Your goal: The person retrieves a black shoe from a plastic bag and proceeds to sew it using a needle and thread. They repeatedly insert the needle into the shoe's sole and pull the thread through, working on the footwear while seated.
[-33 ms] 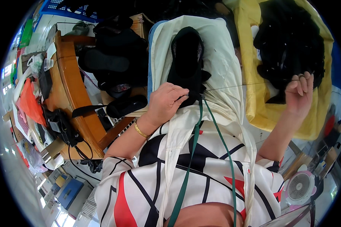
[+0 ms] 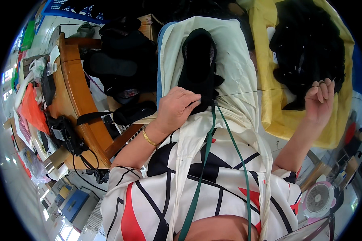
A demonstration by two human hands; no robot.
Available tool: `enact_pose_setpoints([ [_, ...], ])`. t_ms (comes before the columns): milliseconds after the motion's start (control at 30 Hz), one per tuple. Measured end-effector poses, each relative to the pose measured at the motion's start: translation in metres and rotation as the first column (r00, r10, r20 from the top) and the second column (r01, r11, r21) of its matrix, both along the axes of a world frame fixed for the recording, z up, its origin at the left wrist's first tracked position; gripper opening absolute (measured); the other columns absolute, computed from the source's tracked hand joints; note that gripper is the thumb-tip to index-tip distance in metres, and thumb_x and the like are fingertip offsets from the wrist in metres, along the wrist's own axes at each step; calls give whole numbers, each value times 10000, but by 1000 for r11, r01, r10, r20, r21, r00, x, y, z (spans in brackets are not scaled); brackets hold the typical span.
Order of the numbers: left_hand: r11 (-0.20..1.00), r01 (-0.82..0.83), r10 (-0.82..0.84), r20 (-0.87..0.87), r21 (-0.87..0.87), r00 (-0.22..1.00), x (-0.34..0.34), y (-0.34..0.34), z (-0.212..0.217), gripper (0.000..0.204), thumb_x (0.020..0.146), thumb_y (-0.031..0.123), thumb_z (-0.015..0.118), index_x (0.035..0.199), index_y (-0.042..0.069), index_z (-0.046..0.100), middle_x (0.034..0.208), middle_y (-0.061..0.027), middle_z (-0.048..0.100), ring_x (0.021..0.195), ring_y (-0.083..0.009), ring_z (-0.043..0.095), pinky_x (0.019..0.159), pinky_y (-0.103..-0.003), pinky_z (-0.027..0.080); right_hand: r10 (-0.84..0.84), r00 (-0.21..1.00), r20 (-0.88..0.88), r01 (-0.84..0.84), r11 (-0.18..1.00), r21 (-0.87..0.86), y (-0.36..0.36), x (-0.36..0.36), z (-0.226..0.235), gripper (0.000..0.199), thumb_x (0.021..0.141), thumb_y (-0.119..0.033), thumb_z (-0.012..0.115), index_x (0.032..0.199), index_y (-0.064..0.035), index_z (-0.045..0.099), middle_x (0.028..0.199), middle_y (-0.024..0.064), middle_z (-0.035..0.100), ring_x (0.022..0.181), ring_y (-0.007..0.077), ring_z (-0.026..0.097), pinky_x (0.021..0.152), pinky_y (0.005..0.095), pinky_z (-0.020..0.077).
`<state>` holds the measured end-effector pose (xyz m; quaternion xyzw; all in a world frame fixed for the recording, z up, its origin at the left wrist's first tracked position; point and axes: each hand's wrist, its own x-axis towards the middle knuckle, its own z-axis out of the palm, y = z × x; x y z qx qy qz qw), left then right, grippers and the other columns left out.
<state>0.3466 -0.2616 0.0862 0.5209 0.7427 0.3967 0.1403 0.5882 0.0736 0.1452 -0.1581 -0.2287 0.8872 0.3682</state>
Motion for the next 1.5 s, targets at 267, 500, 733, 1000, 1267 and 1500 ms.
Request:
enact_pose_setpoints([
  [267, 1000, -23, 23, -62, -9, 998, 0, -2, -7, 211, 755, 37, 786, 946, 69, 703, 877, -68, 704, 777, -267, 639, 703, -347, 510, -409, 862, 299, 338, 904, 263, -12, -38, -39, 100, 1009, -70, 539, 1046, 13, 580, 709, 42, 522, 656, 135, 528, 964, 397, 513],
  [500, 995, 15, 4, -184, 101, 983, -2, -12, -18, 222, 733, 48, 772, 944, 92, 720, 919, -47, 709, 794, -246, 650, 666, -325, 545, 299, 535, 790, -741, 615, 268, -122, -100, -55, 136, 985, -98, 587, 1073, -33, 666, 703, 16, 617, 579, 99, 569, 580, 245, 471],
  [733, 993, 49, -16, -284, 109, 959, -2, -16, -19, 323, 672, 22, 814, 974, 84, 718, 951, -51, 711, 779, -236, 655, 653, -312, 551, 37, 556, 831, -829, 95, 551, -151, -122, -62, 148, 913, -98, 630, 1041, -51, 688, 770, 137, 679, 636, 266, 653, 592, 325, 513],
  [1000, 987, -20, 63, -275, 159, 959, -1, -17, -22, 303, 709, 18, 782, 998, 71, 706, 953, -65, 700, 802, -239, 666, 684, -318, 564, 30, 541, 841, -841, 47, 539, -153, -130, -61, 149, 909, -102, 625, 1038, -57, 682, 752, 138, 678, 637, 299, 657, 592, 345, 518],
  [1267, 982, -14, 67, -279, 187, 958, -4, -19, -23, 332, 686, 0, 816, 995, 51, 703, 940, -75, 706, 809, -247, 682, 685, -319, 574, 37, 547, 837, -837, 32, 546, -155, -134, -60, 160, 904, -128, 598, 1023, -52, 674, 728, 149, 676, 652, 339, 658, 605, 419, 525],
  [1500, 982, -18, 71, -279, 188, 958, -3, -19, -26, 295, 708, 20, 797, 985, 55, 701, 942, -73, 701, 834, -241, 695, 694, -315, 577, 23, 504, 863, -863, -25, 504, -153, -137, -54, 179, 891, -67, 616, 1050, -22, 685, 760, 151, 681, 645, 290, 666, 606, 338, 525],
])
